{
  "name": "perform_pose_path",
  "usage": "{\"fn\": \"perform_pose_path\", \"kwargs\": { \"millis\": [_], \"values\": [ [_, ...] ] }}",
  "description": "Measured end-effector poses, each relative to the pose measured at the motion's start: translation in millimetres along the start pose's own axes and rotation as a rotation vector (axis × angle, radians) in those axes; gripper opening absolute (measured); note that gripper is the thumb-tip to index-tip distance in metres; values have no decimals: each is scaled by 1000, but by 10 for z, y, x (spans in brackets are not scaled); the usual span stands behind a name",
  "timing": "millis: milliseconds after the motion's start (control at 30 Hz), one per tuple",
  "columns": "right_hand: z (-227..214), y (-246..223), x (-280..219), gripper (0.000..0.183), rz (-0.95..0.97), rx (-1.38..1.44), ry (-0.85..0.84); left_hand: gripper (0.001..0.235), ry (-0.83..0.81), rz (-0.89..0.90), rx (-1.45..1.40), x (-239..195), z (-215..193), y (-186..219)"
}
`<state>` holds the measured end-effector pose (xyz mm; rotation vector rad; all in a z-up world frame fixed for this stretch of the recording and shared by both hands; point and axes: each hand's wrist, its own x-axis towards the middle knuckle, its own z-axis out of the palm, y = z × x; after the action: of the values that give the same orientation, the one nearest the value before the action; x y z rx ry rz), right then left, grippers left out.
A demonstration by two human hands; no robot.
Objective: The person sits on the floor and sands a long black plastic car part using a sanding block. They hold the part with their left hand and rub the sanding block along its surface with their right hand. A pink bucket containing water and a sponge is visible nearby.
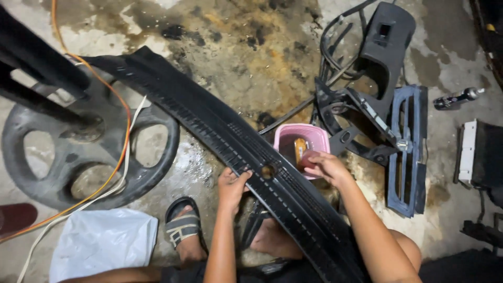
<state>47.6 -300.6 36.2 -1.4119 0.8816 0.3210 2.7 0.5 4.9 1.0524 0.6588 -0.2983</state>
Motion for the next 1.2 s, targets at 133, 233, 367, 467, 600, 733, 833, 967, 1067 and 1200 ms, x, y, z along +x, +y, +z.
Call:
{"fn": "perform_pose_path", "kwargs": {
  "millis": [133,233,367,467,600,733,833,967,1067,1200],
  "values": [
    [-29,68,320,45,74,-126,-36,29,-4,-7,2,-50,17,154],
    [-114,326,799,44,107,-254,-80,29,-1,-34,-19,-76,10,218],
    [-309,911,1650,38,-145,-749,-26,35,-88,-33,-73,-134,18,344],
    [-261,1197,1912,39,-320,-1198,16,42,-140,-42,-144,-166,30,409],
    [-99,907,1471,47,-90,-514,-102,45,-163,-77,-244,21,-57,151],
    [15,277,771,45,87,-199,-187,38,-144,-88,-238,-23,-31,157],
    [-60,61,674,46,40,-129,-331,33,-122,-74,-217,-83,27,239],
    [100,-189,221,43,-74,-86,-435,30,-95,-82,-224,-65,42,159],
    [329,-295,-139,40,-128,-99,-466,28,-83,-83,-249,36,45,-3],
    [767,-285,-680,33,-242,-160,-447,25,-91,-63,-307,209,24,-310]
  ]
}}
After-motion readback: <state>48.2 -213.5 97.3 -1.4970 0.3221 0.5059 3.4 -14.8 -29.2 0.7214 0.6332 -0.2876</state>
